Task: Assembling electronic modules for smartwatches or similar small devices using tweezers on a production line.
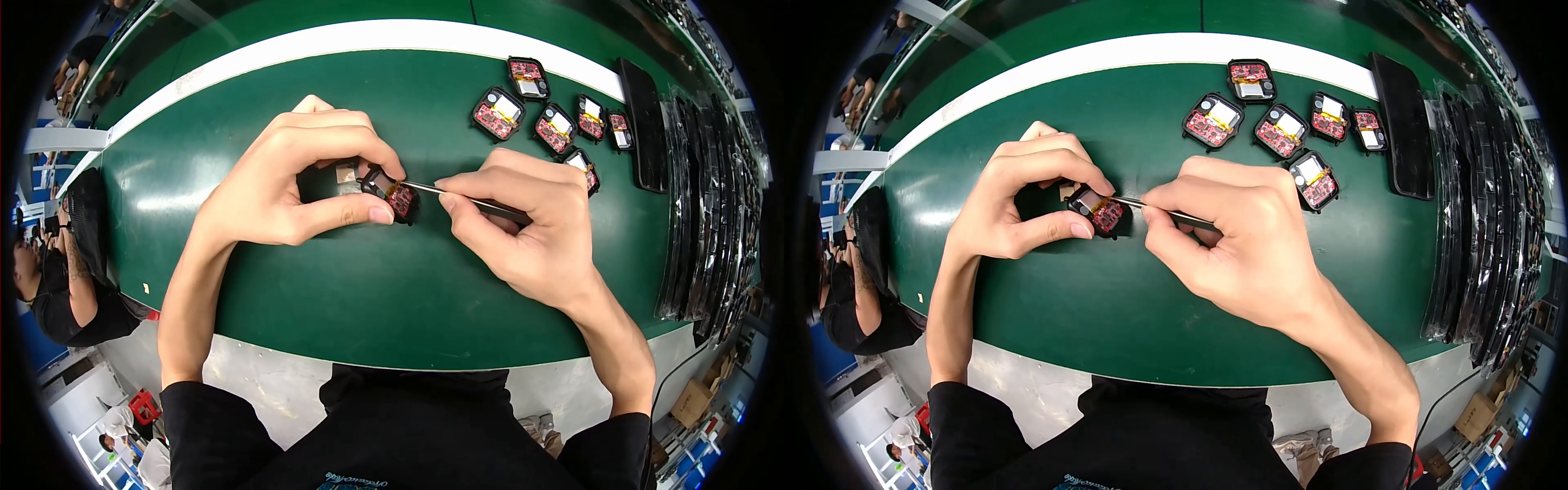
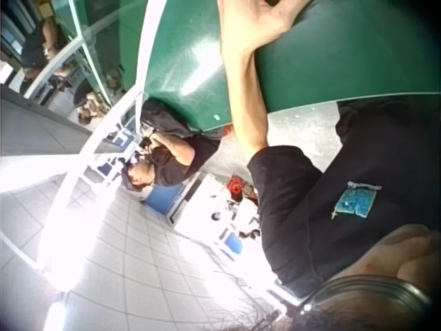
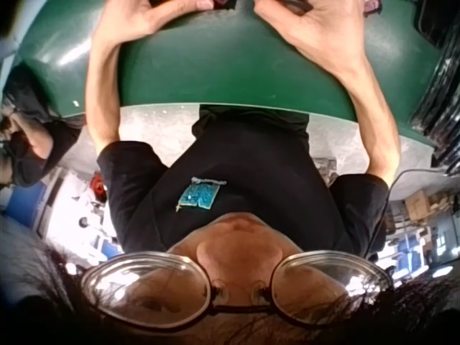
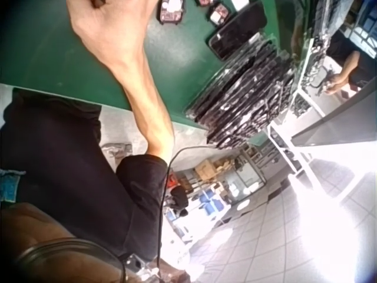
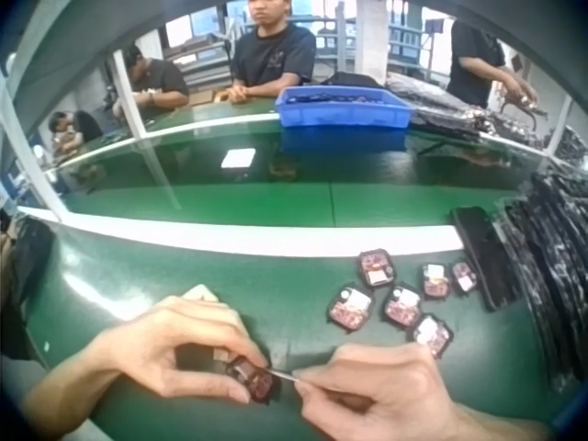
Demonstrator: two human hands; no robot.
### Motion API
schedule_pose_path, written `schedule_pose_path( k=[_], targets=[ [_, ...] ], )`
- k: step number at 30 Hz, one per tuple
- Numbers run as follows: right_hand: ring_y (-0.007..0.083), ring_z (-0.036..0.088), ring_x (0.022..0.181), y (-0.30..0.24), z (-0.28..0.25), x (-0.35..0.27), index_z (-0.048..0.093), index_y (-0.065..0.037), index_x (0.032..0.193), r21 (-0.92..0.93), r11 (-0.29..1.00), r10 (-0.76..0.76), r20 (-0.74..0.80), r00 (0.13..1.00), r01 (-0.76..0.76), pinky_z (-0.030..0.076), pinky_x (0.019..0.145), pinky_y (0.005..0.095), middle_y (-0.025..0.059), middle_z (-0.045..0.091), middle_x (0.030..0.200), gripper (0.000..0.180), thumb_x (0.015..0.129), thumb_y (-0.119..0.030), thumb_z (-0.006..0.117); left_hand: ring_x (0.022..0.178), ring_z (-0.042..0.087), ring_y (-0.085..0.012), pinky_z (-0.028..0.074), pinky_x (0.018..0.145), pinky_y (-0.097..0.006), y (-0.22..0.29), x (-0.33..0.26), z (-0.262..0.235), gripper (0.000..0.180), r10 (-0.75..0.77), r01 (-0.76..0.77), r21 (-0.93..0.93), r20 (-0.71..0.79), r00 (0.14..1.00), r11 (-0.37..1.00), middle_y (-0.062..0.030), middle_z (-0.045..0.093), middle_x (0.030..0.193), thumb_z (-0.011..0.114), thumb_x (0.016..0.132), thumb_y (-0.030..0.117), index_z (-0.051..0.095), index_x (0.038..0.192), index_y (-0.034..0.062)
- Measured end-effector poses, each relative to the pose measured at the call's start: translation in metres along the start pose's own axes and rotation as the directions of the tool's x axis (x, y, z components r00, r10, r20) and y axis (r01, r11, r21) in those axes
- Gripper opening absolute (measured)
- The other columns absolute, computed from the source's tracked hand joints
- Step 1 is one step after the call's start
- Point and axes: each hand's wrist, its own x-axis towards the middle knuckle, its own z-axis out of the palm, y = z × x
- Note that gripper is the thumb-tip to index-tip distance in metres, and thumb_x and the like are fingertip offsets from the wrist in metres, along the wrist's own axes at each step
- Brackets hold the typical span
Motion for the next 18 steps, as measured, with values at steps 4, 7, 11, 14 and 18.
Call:
schedule_pose_path(
  k=[4, 7, 11, 14, 18],
  targets=[
    [0.0054, 0.053, 0.056, -0.0045, 0.0000, -0.0015, 0.085, 0.003, 0.103, -0.022, 0.999, 0.027, 0.008, 1.000, -0.026, 0.034, 0.050, 0.0255, 0.0026, 0.067, 0.072, 0.015, 0.088, 0.007, 0.082, 0.078, 0.062, -0.0194, 0.040, 0.085, -0.036, 0.0008, -0.0008, 0.0003, 0.040, -0.002, 0.002, 0.005, 0.000, 1.000, 1.000, -0.0045, 0.078, 0.094, 0.096, 0.077, 0.024, 0.082, 0.107, 0.0036],
    [0.0058, 0.053, 0.055, 0.0018, 0.0027, -0.0028, 0.086, 0.003, 0.104, -0.006, 1.000, -0.004, -0.007, 1.000, 0.004, 0.035, 0.050, 0.0256, 0.0029, 0.068, 0.072, 0.016, 0.088, 0.008, 0.082, 0.077, 0.062, -0.0194, 0.040, 0.085, -0.036, -0.0013, 0.0000, 0.0031, 0.040, 0.000, 0.000, -0.012, -0.009, 1.000, 1.000, -0.0046, 0.077, 0.094, 0.097, 0.076, 0.024, 0.082, 0.107, 0.0034],
    [0.0060, 0.054, 0.054, -0.0005, 0.0002, -0.0024, 0.085, 0.003, 0.104, 0.007, 0.999, -0.035, -0.009, 0.999, 0.035, 0.035, 0.049, 0.0257, 0.0033, 0.067, 0.072, 0.017, 0.089, 0.008, 0.081, 0.076, 0.061, -0.0194, 0.040, 0.086, -0.035, 0.0050, 0.0018, -0.0007, 0.040, -0.011, 0.011, -0.009, -0.002, 1.000, 1.000, -0.0047, 0.077, 0.094, 0.097, 0.075, 0.024, 0.081, 0.107, 0.0037],
    [0.0061, 0.053, 0.054, -0.0033, 0.0018, -0.0009, 0.085, 0.003, 0.103, -0.005, 1.000, -0.022, -0.011, 1.000, 0.022, 0.034, 0.049, 0.0259, 0.0035, 0.067, 0.072, 0.016, 0.088, 0.008, 0.081, 0.076, 0.061, -0.0194, 0.040, 0.086, -0.035, 0.0010, 0.0011, -0.0008, 0.040, -0.013, 0.013, -0.007, 0.003, 1.000, 1.000, -0.0048, 0.077, 0.094, 0.097, 0.075, 0.024, 0.081, 0.106, 0.0038],
    [0.0061, 0.053, 0.053, -0.0028, 0.0000, -0.0004, 0.085, 0.003, 0.102, -0.028, 0.999, -0.024, -0.010, 1.000, 0.024, 0.034, 0.048, 0.0258, 0.0036, 0.068, 0.071, 0.015, 0.088, 0.008, 0.082, 0.076, 0.061, -0.0193, 0.040, 0.087, -0.035, 0.0007, 0.0007, 0.0003, 0.040, -0.016, 0.016, -0.013, 0.002, 1.000, 1.000, -0.0049, 0.077, 0.094, 0.097, 0.075, 0.024, 0.082, 0.106, 0.0039]
  ],
)
